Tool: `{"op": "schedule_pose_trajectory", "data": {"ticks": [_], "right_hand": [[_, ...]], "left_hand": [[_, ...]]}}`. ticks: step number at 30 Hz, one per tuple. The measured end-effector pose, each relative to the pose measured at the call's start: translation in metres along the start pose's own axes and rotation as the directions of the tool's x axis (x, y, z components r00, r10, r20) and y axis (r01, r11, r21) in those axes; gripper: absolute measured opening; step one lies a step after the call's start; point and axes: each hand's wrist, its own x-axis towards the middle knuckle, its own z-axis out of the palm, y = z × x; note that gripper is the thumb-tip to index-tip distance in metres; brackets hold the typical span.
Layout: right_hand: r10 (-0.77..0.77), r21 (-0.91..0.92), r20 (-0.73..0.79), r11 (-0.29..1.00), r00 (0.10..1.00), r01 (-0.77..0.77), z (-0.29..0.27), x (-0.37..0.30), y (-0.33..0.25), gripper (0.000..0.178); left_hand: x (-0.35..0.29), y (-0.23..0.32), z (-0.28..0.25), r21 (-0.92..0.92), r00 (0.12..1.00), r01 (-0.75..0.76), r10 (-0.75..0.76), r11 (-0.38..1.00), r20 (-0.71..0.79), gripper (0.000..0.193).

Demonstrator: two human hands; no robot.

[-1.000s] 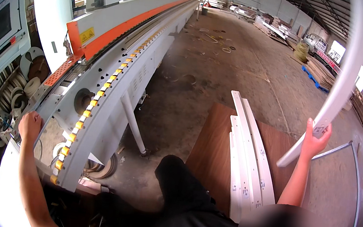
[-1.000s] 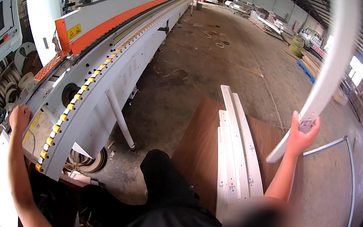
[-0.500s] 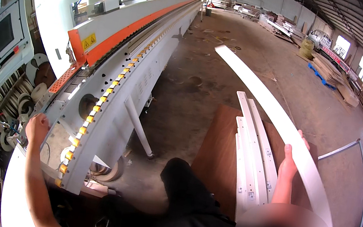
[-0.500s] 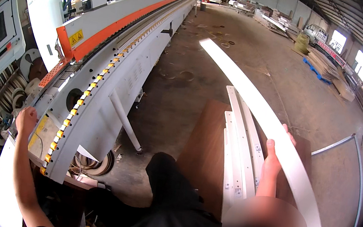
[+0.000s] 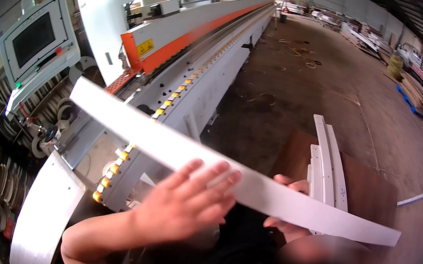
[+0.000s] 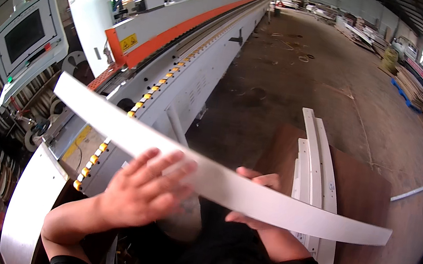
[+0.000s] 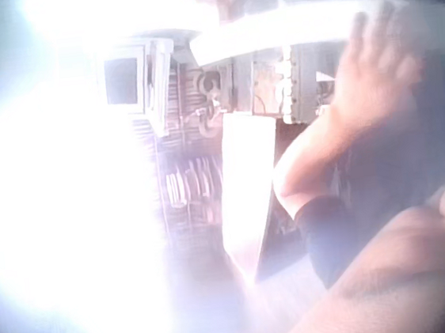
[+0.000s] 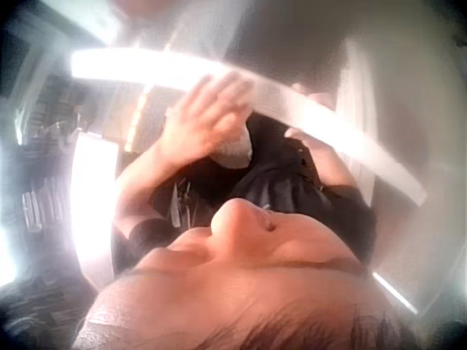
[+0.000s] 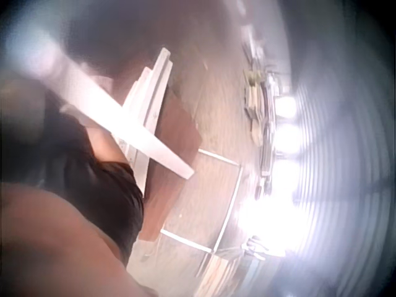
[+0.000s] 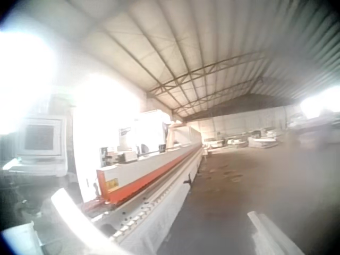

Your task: The person repeatedly picks up long white rectangular panels from a stack on the floor and places them onto a roller conveyor belt. The person handles the panels one at a time, feeding them into the machine's intake area.

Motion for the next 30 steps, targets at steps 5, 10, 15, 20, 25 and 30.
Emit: {"op": "schedule_pose_trajectory", "data": {"ticks": [5, 10, 15, 20, 25, 30], "right_hand": [[0.125, 0.277, 0.256, 0.941, 0.959, -0.197, 0.046, 0.011, 0.013, 0.109], [0.323, 0.429, 0.289, 0.798, 0.901, -0.423, 0.014, 0.004, 0.023, 0.125], [0.525, 0.416, -0.033, 0.781, 0.851, -0.466, -0.008, 0.013, 0.028, 0.092], [0.608, 0.481, 0.137, 0.65, 0.782, -0.589, 0.048, 0.018, 0.063, 0.08], [0.525, 0.359, 0.447, 0.636, 0.724, -0.683, 0.108, 0.036, 0.084, 0.084], [0.607, -0.067, 0.558, 0.712, 0.565, -0.699, 0.104, 0.034, 0.102, 0.076]], "left_hand": [[-0.028, 0.015, 0.009, 0.047, 0.998, 0.053, -0.052, 0.997, -0.023, 0.041], [-0.094, 0.025, -0.012, -0.066, 0.914, 0.404, -0.399, 0.912, 0.08, 0.067], [-0.159, 0.024, -0.03, 0.019, 0.757, 0.613, -0.594, 0.79, 0.272, 0.068], [-0.143, 0.023, -0.035, -0.063, 0.698, 0.688, -0.635, 0.723, 0.331, 0.063], [-0.118, 0.014, -0.017, -0.036, 0.717, 0.669, -0.632, 0.742, 0.294, 0.059], [-0.156, -0.007, -0.021, 0.079, 0.68, 0.714, -0.716, 0.695, 0.155, 0.046]]}}
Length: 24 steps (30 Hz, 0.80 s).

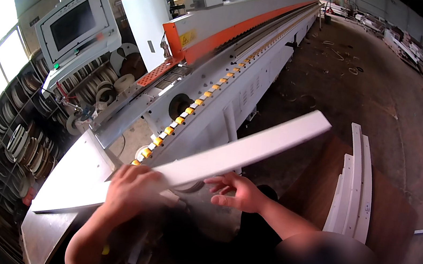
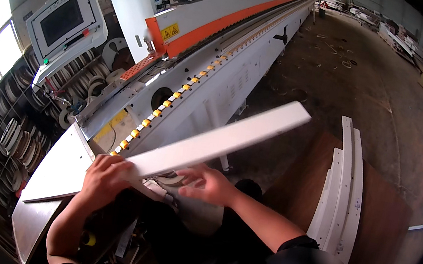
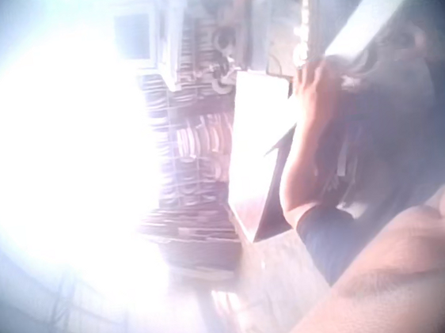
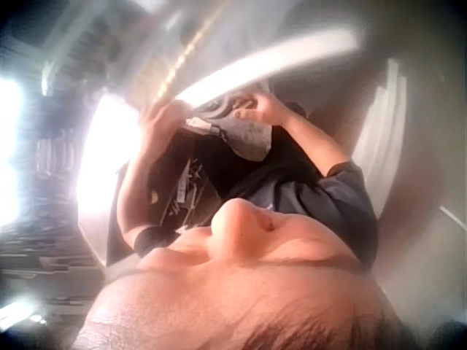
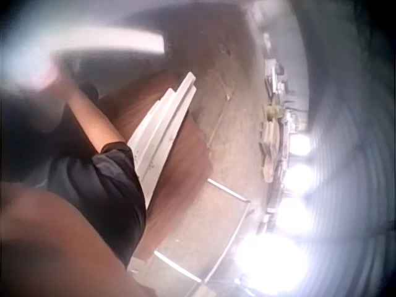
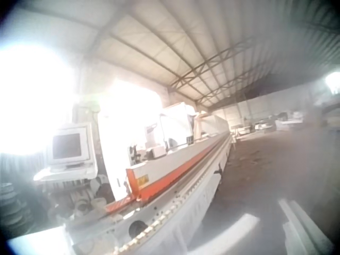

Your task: The person repeatedly picks up long white rectangular panels from a stack on the floor and places them onto a roller conveyor belt. The person handles the panels one at a time, feeding them into the machine's intake area.

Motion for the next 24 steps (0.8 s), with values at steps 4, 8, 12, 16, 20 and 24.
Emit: {"op": "schedule_pose_trajectory", "data": {"ticks": [4, 8, 12, 16, 20, 24], "right_hand": [[0.156, -0.094, -0.157, 0.981, 0.975, -0.172, -0.008, -0.032, 0.041, 0.074], [0.181, -0.356, -0.302, 0.889, 0.936, -0.287, -0.02, -0.08, 0.12, 0.085], [0.172, -0.631, -0.336, 0.689, 0.926, -0.358, -0.025, -0.11, 0.159, 0.09], [0.308, -0.733, -0.414, 0.446, 0.857, -0.514, -0.021, -0.126, 0.19, 0.094], [0.413, -0.805, -0.407, 0.26, 0.815, -0.534, -0.014, -0.12, 0.201, 0.098], [0.465, -0.795, -0.415, 0.232, 0.782, -0.56, -0.018, -0.109, 0.206, 0.099]], "left_hand": [[-0.025, -0.077, -0.017, 0.005, 0.984, 0.171, -0.17, 0.985, -0.048, 0.05], [-0.033, -0.136, -0.033, 0.081, 0.911, 0.412, -0.41, 0.907, -0.042, 0.049], [-0.053, -0.191, -0.033, 0.094, 0.864, 0.502, -0.495, 0.86, -0.089, 0.028], [-0.053, -0.235, -0.013, 0.258, 0.893, 0.45, -0.436, 0.855, -0.112, 0.034], [-0.004, -0.244, 0.011, 0.213, 0.874, 0.485, -0.461, 0.848, -0.152, 0.037], [0.046, -0.251, 0.042, 0.287, 0.904, 0.426, -0.393, 0.858, -0.169, 0.027]]}}
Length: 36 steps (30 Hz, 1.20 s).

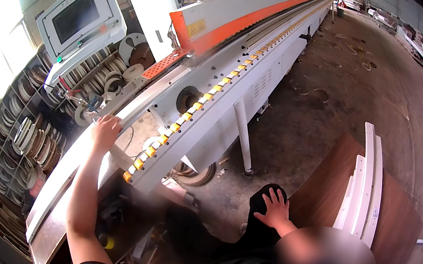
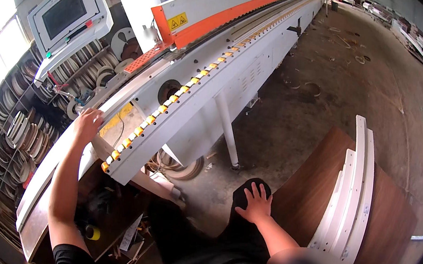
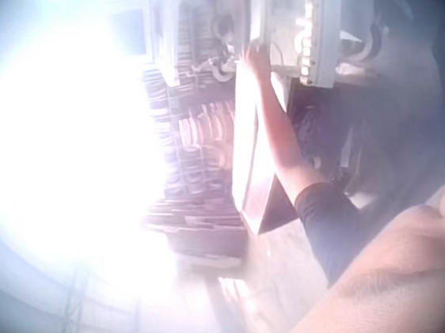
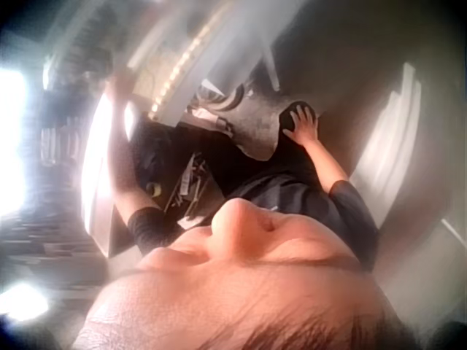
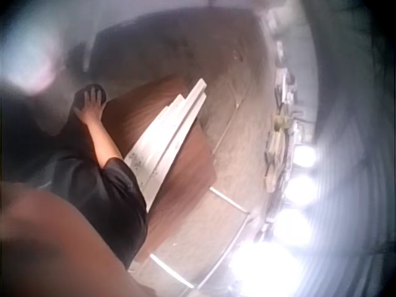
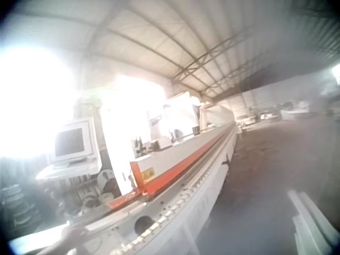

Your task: The person repeatedly picks up long white rectangular panels from a stack on the floor and places them onto a roller conveyor belt. The person handles the panels one at a time, feeding them into the machine's intake area.

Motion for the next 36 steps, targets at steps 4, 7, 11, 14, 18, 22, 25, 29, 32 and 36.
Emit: {"op": "schedule_pose_trajectory", "data": {"ticks": [4, 7, 11, 14, 18, 22, 25, 29, 32, 36], "right_hand": [[0.016, -0.013, 0.014, 1.0, 1.0, -0.016, -0.006, 0.0, 0.004, 0.097], [0.003, 0.007, 0.017, 1.0, 1.0, -0.003, -0.008, 0.0, 0.0, 0.095], [0.019, 0.033, 0.028, 0.999, 0.999, -0.019, -0.012, 0.002, -0.001, 0.093], [0.008, 0.065, -0.022, 0.998, 1.0, -0.007, -0.007, 0.004, 0.001, 0.09], [0.005, 0.09, -0.066, 0.996, 0.998, 0.001, -0.003, 0.009, -0.003, 0.084], [-0.022, 0.104, -0.082, 0.994, 0.996, 0.03, -0.005, 0.012, -0.012, 0.079], [-0.024, 0.107, -0.078, 0.994, 0.997, 0.032, -0.002, 0.013, -0.011, 0.078], [-0.011, 0.132, -0.081, 0.991, 0.997, 0.022, -0.005, 0.013, -0.008, 0.077], [-0.004, 0.136, -0.129, 0.991, 0.992, 0.022, -0.005, 0.014, 0.0, 0.075], [0.028, 0.147, -0.138, 0.989, 0.99, -0.007, -0.003, 0.013, 0.005, 0.074]], "left_hand": [[0.032, 0.017, 0.007, 0.149, 0.995, -0.056, 0.043, 0.987, 0.09, 0.026], [0.043, -0.011, 0.029, 0.154, 0.999, -0.008, 0.013, 0.988, -0.033, 0.024], [0.046, -0.015, 0.042, 0.187, 0.995, 0.073, -0.059, 0.98, -0.078, 0.024], [0.051, -0.014, 0.038, 0.219, 0.994, 0.101, -0.106, 0.97, 0.011, 0.026], [0.055, -0.009, 0.038, 0.254, 0.994, 0.093, -0.105, 0.963, 0.036, 0.023], [0.065, -0.003, 0.048, 0.252, 0.997, 0.071, -0.076, 0.965, 0.01, 0.022], [0.085, 0.012, 0.06, 0.234, 0.999, 0.048, -0.049, 0.971, -0.001, 0.021], [0.119, 0.027, 0.078, 0.236, 1.0, 0.02, -0.016, 0.972, -0.019, 0.022], [0.137, 0.043, 0.085, 0.198, 0.999, 0.004, 0.005, 0.98, -0.042, 0.023], [0.149, 0.055, 0.096, 0.197, 0.999, -0.008, 0.014, 0.98, -0.032, 0.031]]}}
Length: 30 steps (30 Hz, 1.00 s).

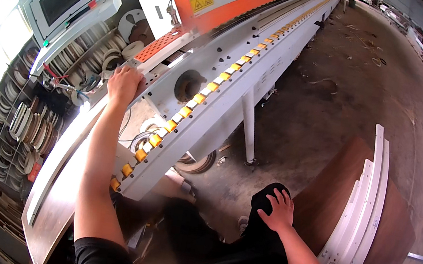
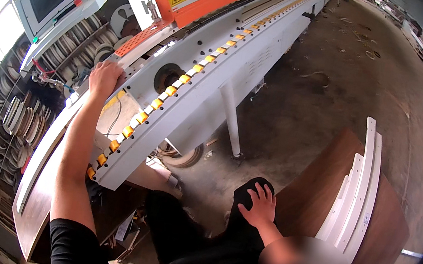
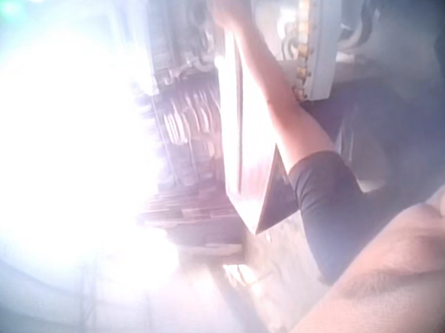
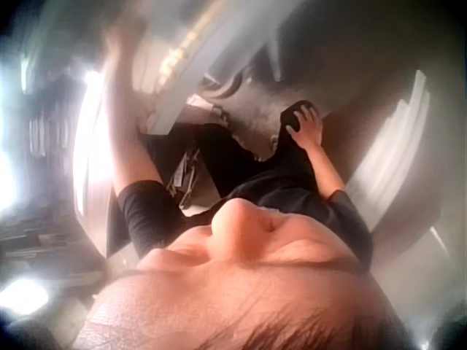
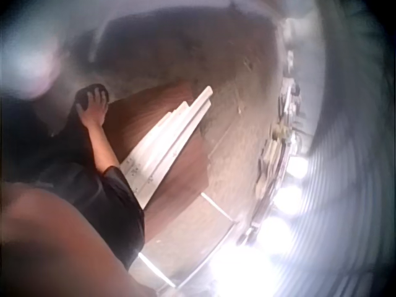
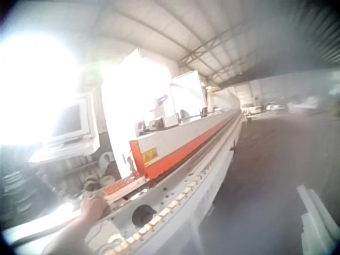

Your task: The person repeatedly picks up long white rectangular panels from a stack on the floor and places them onto a roller conveyor belt. The person handles the panels one at a time, feeding them into the machine's intake area.

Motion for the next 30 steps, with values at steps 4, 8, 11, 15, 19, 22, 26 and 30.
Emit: {"op": "schedule_pose_trajectory", "data": {"ticks": [4, 8, 11, 15, 19, 22, 26, 30], "right_hand": [[-0.001, 0.013, -0.004, 1.0, 1.0, 0.001, -0.001, 0.001, 0.001, 0.074], [-0.005, 0.032, -0.025, 0.999, 1.0, 0.006, 0.001, 0.0, 0.004, 0.073], [-0.006, 0.034, -0.008, 0.999, 1.0, 0.006, -0.002, -0.003, 0.005, 0.073], [-0.021, 0.036, -0.023, 0.999, 1.0, 0.021, -0.002, -0.007, 0.006, 0.072], [-0.054, 0.027, -0.065, 0.998, 0.996, 0.056, 0.003, -0.006, 0.007, 0.07], [-0.081, 0.013, -0.099, 0.996, 0.992, 0.083, 0.007, -0.006, 0.008, 0.069], [-0.094, -0.002, -0.113, 0.996, 0.989, 0.094, 0.007, -0.008, 0.01, 0.066], [-0.11, -0.022, -0.116, 0.994, 0.987, 0.108, 0.011, -0.005, 0.011, 0.066]], "left_hand": [[-0.006, -0.012, 0.0, -0.01, 0.996, 0.088, -0.087, 0.996, 0.029, 0.039], [-0.024, -0.034, -0.003, -0.083, 0.982, 0.145, -0.133, 0.986, 0.137, 0.06], [-0.049, -0.068, -0.002, -0.114, 0.975, 0.162, -0.141, 0.98, 0.173, 0.072], [-0.083, -0.095, -0.018, -0.108, 0.961, 0.195, -0.168, 0.975, 0.218, 0.082], [-0.111, -0.127, -0.025, -0.047, 0.946, 0.239, -0.222, 0.97, 0.235, 0.086], [-0.127, -0.148, -0.03, -0.024, 0.94, 0.249, -0.236, 0.968, 0.245, 0.089], [-0.132, -0.136, -0.055, 0.018, 0.849, 0.419, -0.399, 0.908, 0.347, 0.108], [-0.127, -0.135, -0.052, -0.009, 0.877, 0.385, -0.363, 0.923, 0.316, 0.114]]}}
